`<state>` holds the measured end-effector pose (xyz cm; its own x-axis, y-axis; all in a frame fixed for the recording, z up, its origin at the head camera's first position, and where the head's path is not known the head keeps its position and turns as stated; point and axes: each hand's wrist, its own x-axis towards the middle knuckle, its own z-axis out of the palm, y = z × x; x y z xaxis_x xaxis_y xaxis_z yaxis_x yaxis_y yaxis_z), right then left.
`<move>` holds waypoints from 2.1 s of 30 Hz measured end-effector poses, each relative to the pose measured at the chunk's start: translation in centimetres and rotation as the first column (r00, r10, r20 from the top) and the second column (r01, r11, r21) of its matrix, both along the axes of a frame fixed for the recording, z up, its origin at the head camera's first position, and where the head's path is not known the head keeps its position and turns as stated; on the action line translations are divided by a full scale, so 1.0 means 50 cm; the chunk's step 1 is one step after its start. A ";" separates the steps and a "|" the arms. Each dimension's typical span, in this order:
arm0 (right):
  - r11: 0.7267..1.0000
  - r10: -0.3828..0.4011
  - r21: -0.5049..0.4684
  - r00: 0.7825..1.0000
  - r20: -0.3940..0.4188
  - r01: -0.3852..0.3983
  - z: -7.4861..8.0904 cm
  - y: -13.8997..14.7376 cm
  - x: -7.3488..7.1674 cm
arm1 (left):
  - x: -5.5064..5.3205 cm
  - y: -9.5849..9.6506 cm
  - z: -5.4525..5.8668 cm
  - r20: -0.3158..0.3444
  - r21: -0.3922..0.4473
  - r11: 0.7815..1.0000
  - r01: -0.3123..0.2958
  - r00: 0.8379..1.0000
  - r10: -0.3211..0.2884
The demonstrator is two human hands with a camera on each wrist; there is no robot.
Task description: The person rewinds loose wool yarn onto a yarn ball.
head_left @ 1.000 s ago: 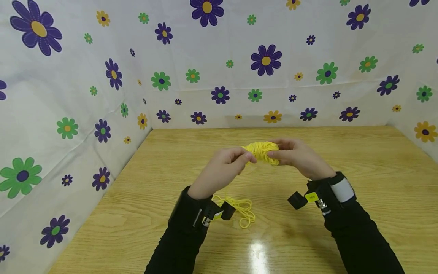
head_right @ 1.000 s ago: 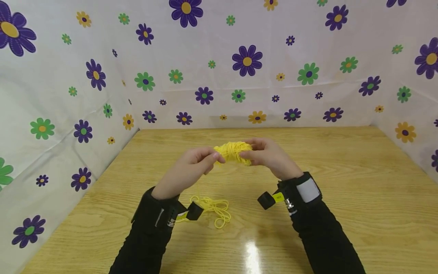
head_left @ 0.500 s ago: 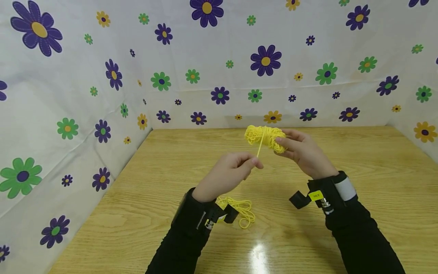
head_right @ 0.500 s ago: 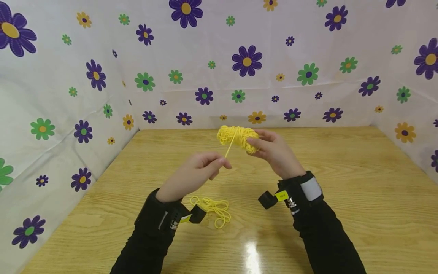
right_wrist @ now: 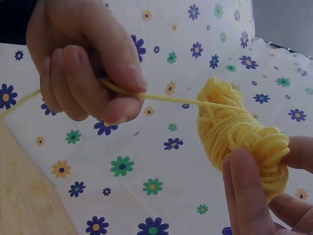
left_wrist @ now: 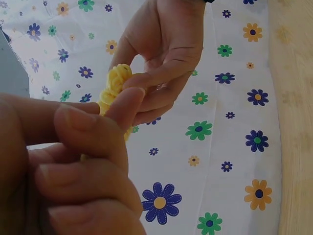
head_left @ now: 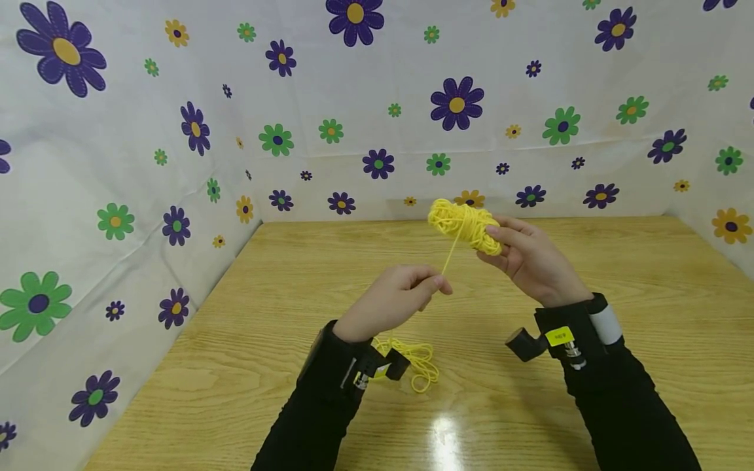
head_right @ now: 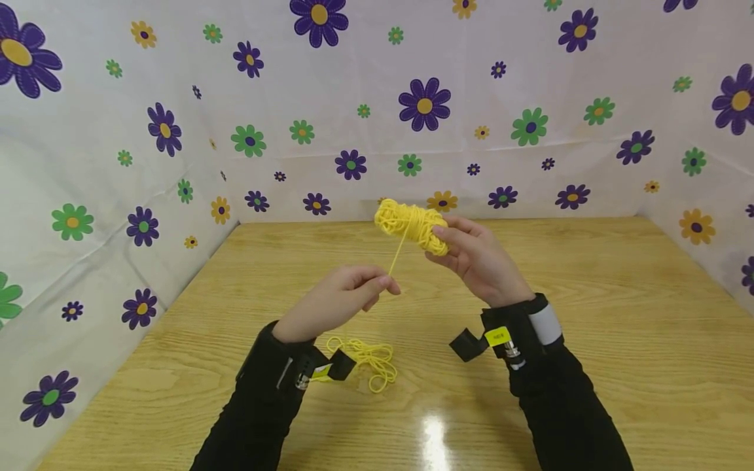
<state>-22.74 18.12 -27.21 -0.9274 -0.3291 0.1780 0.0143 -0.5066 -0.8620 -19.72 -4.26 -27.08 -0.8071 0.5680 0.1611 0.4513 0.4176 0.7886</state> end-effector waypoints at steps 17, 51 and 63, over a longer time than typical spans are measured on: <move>0.968 0.231 -0.096 0.972 -0.033 -0.233 -0.004 0.016 0.002 | -0.014 -0.006 -0.009 0.036 -0.018 0.999 -0.028 0.999 0.029; 0.771 0.579 0.476 0.777 -0.247 -0.423 -0.013 0.023 -0.012 | -0.018 -0.014 0.002 0.042 0.055 0.994 -0.089 0.995 0.087; 0.686 0.537 0.670 0.818 -0.203 -0.284 -0.016 0.015 -0.011 | -0.013 -0.017 0.004 0.034 0.064 0.995 -0.071 0.997 0.069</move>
